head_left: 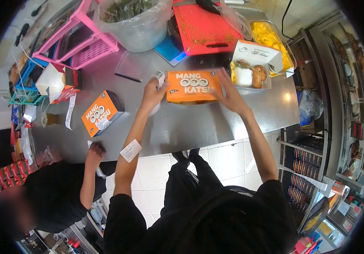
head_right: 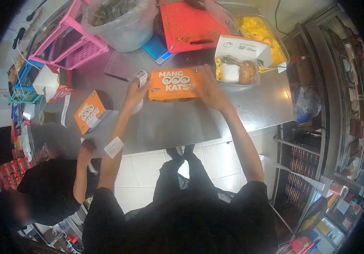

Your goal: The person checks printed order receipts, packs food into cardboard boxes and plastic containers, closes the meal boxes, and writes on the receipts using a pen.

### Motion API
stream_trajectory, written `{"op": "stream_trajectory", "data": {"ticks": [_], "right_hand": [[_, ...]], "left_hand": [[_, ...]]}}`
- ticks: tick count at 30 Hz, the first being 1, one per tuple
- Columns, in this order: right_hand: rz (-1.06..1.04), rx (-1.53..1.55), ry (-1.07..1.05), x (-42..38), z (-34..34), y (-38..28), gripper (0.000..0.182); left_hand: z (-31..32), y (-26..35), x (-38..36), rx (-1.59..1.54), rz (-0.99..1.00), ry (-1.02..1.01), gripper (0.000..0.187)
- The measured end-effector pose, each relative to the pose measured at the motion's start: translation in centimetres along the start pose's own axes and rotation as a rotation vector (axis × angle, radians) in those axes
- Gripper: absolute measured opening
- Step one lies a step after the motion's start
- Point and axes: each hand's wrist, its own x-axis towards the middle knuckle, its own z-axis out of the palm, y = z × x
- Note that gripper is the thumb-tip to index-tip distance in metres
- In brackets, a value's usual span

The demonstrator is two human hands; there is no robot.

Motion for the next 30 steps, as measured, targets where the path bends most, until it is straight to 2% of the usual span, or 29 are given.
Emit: {"op": "stream_trajectory", "data": {"ticks": [2,3,5,8,9,11,14,17,20,23,26,27,29,30], "right_hand": [[-0.111,-0.136,-0.201,0.0,-1.8,-1.9,0.056],[-0.161,-0.203,-0.302,-0.1,-2.1,-2.2,0.056],[-0.178,-0.221,-0.265,-0.6,-0.5,-0.4,0.055],[-0.248,-0.296,-0.158,-1.3,1.9,1.4,0.048],[-0.277,-0.328,-0.117,-1.5,2.3,1.7,0.045],[-0.207,-0.267,-0.143,-2.0,2.3,1.2,0.042],[-0.177,-0.212,-0.157,-2.3,2.3,1.2,0.040],[-0.175,-0.147,-0.151,-2.1,2.0,1.0,0.038],[-0.172,-0.097,-0.146,-2.1,1.9,0.8,0.036],[-0.182,-0.119,-0.143,-2.0,1.9,1.0,0.036],[-0.153,-0.045,-0.139,-2.2,2.2,1.2,0.039],[-0.138,0.000,-0.139,-2.3,2.3,1.1,0.040],[-0.187,-0.143,-0.105,-2.2,2.0,0.4,0.051],[-0.213,-0.215,-0.086,-2.0,1.7,-0.1,0.057]], "left_hand": [[0.0,1.6,-0.8,0.451,0.427,-0.036,0.045],[0.0,2.3,-1.1,0.546,0.459,-0.086,0.044],[-0.1,3.1,-1.9,0.733,0.509,-0.183,0.041],[-0.3,-0.2,-0.8,0.840,0.635,-0.127,0.038],[-0.3,-0.6,-0.9,0.817,0.604,-0.178,0.037],[-0.3,0.7,-1.4,0.772,0.544,-0.272,0.034],[-0.2,2.7,-1.7,0.643,0.254,-0.329,0.034],[2.7,2.6,-2.2,0.407,0.333,-0.162,0.029],[4.8,3.6,-1.6,0.514,0.532,-0.141,0.027],[5.5,2.8,-0.1,0.508,0.396,-0.202,0.026],[6.0,2.3,0.0,0.560,0.339,-0.141,0.024],[6.3,2.3,-0.2,0.518,0.331,-0.062,0.023],[6.9,2.6,0.2,0.441,0.333,0.103,0.021],[7.2,2.8,0.3,0.524,0.362,0.117,0.020]]}}
